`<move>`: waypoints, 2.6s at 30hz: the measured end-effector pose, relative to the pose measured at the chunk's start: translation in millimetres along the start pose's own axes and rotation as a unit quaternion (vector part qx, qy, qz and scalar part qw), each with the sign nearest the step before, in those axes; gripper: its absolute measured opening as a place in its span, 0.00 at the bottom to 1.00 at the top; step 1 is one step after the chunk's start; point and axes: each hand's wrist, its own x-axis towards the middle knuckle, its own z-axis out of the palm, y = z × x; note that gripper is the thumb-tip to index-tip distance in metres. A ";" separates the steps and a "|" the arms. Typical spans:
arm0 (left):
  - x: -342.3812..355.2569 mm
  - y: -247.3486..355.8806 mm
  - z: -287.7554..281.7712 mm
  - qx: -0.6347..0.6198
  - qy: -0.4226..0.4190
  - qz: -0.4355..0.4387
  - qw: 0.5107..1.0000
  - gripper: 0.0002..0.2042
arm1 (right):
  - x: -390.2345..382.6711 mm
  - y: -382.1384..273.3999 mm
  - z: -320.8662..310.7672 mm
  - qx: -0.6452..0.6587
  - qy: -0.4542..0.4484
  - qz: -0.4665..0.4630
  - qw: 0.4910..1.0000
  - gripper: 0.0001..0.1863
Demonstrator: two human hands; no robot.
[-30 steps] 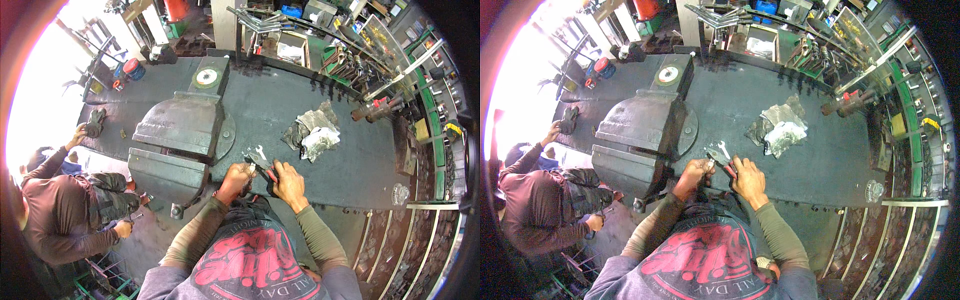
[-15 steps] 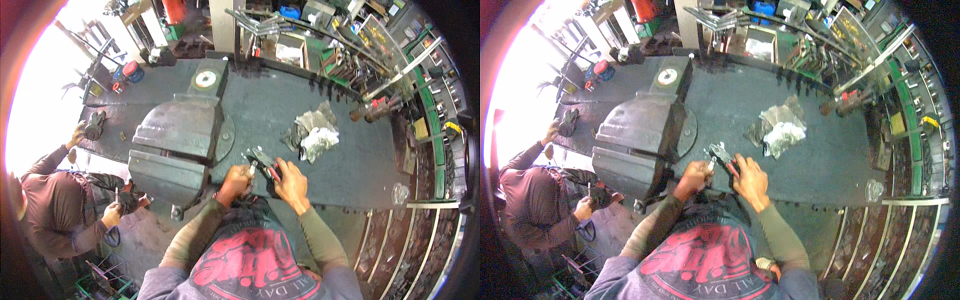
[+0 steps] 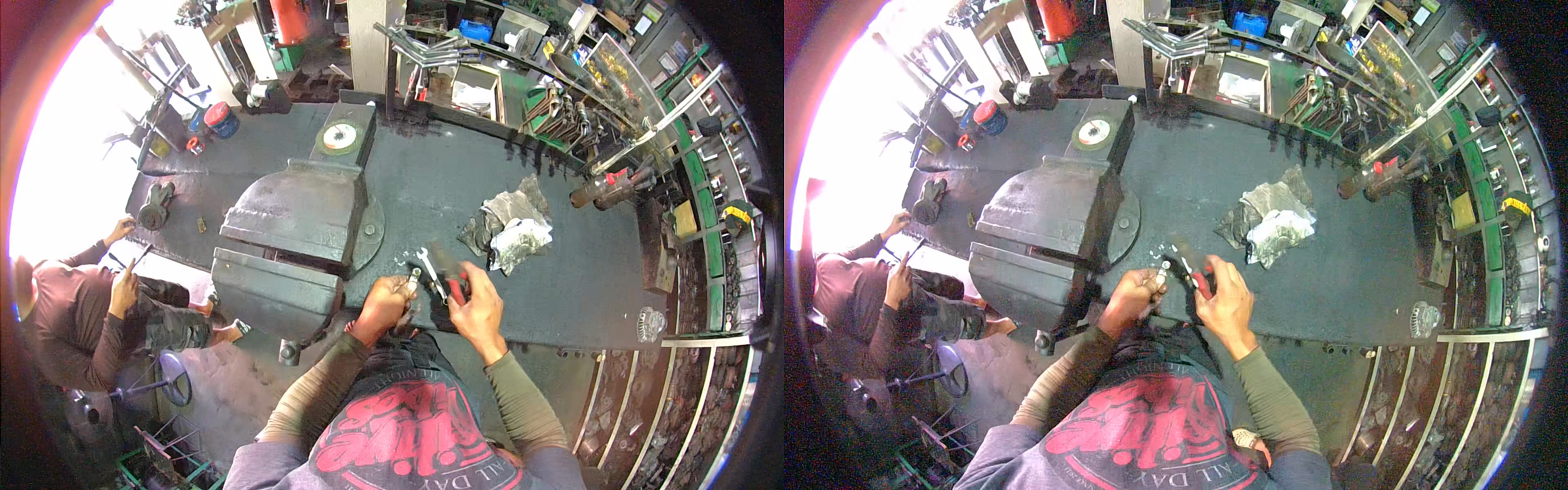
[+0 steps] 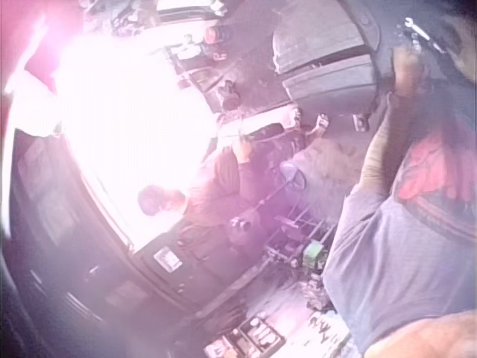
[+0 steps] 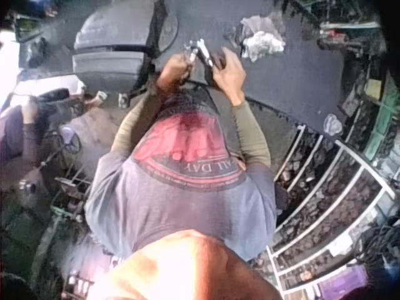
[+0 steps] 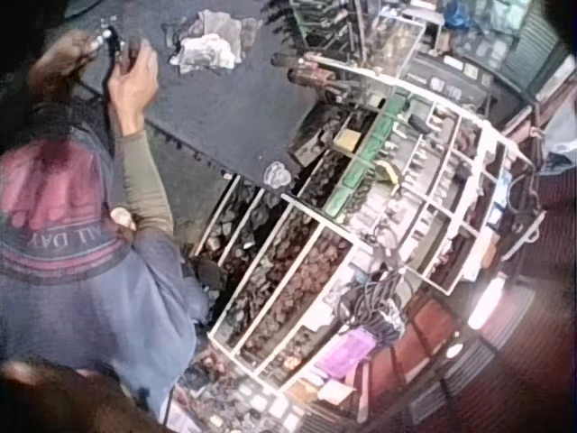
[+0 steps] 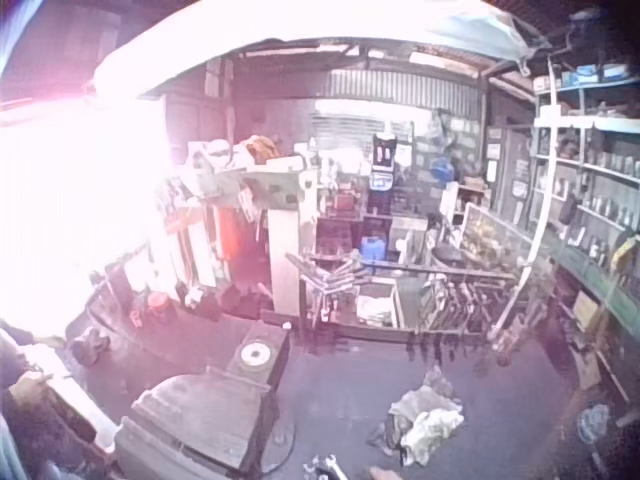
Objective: The person cleans a small metal part with a cloth, uses pliers and a wrench to manipulate it, then moves to a grinding wheel to smooth the part's surface. The person returns to the workbench and continues handling the part with tools.
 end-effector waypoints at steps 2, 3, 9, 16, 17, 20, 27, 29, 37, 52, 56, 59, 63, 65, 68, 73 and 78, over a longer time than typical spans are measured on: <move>-4.4 10.1 15.0 -0.022 0.027 0.032 0.999 0.11 | -8.6 6.6 7.0 0.089 0.050 0.014 0.995 0.31; -2.3 22.4 17.7 -0.029 0.041 0.059 0.997 0.11 | -3.5 15.7 1.9 -0.095 -0.051 -0.062 0.992 0.33; -19.4 35.3 15.5 -0.028 0.026 0.062 0.997 0.11 | -2.2 -12.3 -11.7 0.094 0.001 0.020 0.995 0.35; -67.8 56.0 13.4 -0.187 -0.080 0.016 0.979 0.18 | 2.8 -5.4 -38.5 0.136 -0.004 0.067 0.988 0.33; -75.4 73.4 13.0 -0.217 -0.122 0.024 0.968 0.21 | 2.7 4.0 -37.6 0.205 -0.031 0.135 0.969 0.34; -113.5 120.0 17.2 -0.272 -0.175 0.055 0.945 0.22 | 6.5 14.7 -41.5 0.224 -0.047 0.139 0.964 0.36; -179.0 155.4 -3.1 -0.329 -0.083 0.096 0.936 0.24 | 7.0 0.7 -38.3 0.281 -0.095 0.167 0.940 0.34; -193.8 156.0 -17.0 -0.323 -0.027 0.111 0.939 0.23 | 6.3 4.3 -27.2 0.287 -0.097 0.138 0.943 0.33; -245.6 185.2 -119.9 -0.093 0.136 0.181 0.970 0.25 | 1.6 -44.8 -24.5 0.346 -0.081 0.167 0.920 0.37; -151.3 261.0 -302.9 0.365 -0.092 0.078 0.923 0.19 | -16.5 -277.4 -17.9 0.052 0.019 0.036 0.998 0.36; -130.4 268.8 -313.1 0.402 -0.159 0.095 0.897 0.20 | -18.5 -297.4 -4.4 0.008 -0.023 0.028 0.999 0.37; -124.3 277.1 -312.2 0.421 -0.194 0.129 0.877 0.21 | -12.6 -311.6 5.7 0.026 -0.007 -0.011 1.000 0.37; -120.6 292.6 -310.2 0.471 -0.226 0.120 0.844 0.22 | 1.7 -325.6 12.2 -0.016 -0.007 -0.046 0.999 0.37; -113.6 296.3 -311.1 0.486 -0.252 0.141 0.825 0.22 | 7.0 -330.8 18.5 -0.041 -0.011 -0.062 0.997 0.37; -104.8 295.5 -311.4 0.473 -0.283 0.141 0.822 0.21 | 10.9 -341.2 31.4 -0.070 0.011 -0.076 0.995 0.38; -102.3 288.6 -307.6 0.417 -0.268 0.090 0.864 0.20 | 7.4 -360.9 53.8 -0.008 0.037 0.025 0.999 0.40; -114.0 281.6 -303.8 0.385 -0.220 0.106 0.890 0.19 | -2.1 -353.6 59.3 -0.001 0.048 0.038 0.998 0.41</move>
